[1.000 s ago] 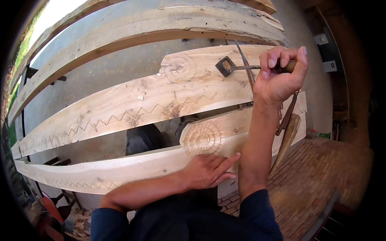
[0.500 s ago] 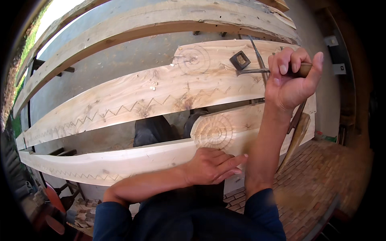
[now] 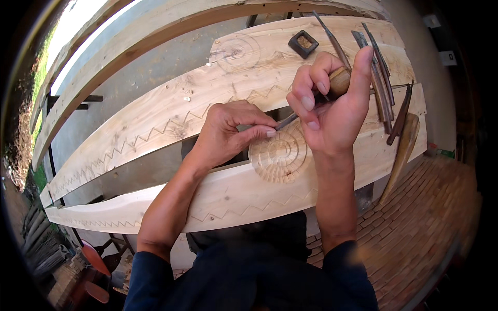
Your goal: The person carves a spiral shell design into a large wooden board using a chisel and a wooden mallet. The person repeatedly strikes the chisel to deepen the grooves of the spiral pattern and refine the edges of the design.
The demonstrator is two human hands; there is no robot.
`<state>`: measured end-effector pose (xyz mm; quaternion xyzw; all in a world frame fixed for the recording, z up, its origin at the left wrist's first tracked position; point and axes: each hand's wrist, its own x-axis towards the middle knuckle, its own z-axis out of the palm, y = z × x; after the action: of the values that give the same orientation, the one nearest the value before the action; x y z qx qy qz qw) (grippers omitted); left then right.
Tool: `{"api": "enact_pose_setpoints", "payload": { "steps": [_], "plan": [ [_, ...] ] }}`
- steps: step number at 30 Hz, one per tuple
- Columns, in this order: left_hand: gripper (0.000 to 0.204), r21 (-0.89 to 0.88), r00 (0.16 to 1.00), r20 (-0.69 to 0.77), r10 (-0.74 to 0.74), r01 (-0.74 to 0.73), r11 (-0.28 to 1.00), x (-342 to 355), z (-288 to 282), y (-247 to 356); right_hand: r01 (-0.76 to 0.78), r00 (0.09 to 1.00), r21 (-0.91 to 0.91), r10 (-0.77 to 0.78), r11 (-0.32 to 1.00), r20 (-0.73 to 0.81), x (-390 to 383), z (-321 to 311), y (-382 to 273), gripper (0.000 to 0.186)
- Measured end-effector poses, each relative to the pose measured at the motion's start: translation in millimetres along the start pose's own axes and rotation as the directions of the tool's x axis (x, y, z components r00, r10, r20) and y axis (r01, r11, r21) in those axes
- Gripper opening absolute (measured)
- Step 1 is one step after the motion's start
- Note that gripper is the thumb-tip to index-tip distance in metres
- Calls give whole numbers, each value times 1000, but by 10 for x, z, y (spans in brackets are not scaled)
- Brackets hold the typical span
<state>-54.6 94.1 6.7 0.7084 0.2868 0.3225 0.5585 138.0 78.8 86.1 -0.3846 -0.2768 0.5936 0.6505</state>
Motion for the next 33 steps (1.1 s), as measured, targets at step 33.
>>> {"api": "enact_pose_setpoints", "payload": {
  "steps": [33],
  "plan": [
    [12, 81, 999, 44, 2, -6, 997, 36, -16, -35, -58, 998, 19, 58, 998, 17, 20, -23, 70, 74]
  ]
}}
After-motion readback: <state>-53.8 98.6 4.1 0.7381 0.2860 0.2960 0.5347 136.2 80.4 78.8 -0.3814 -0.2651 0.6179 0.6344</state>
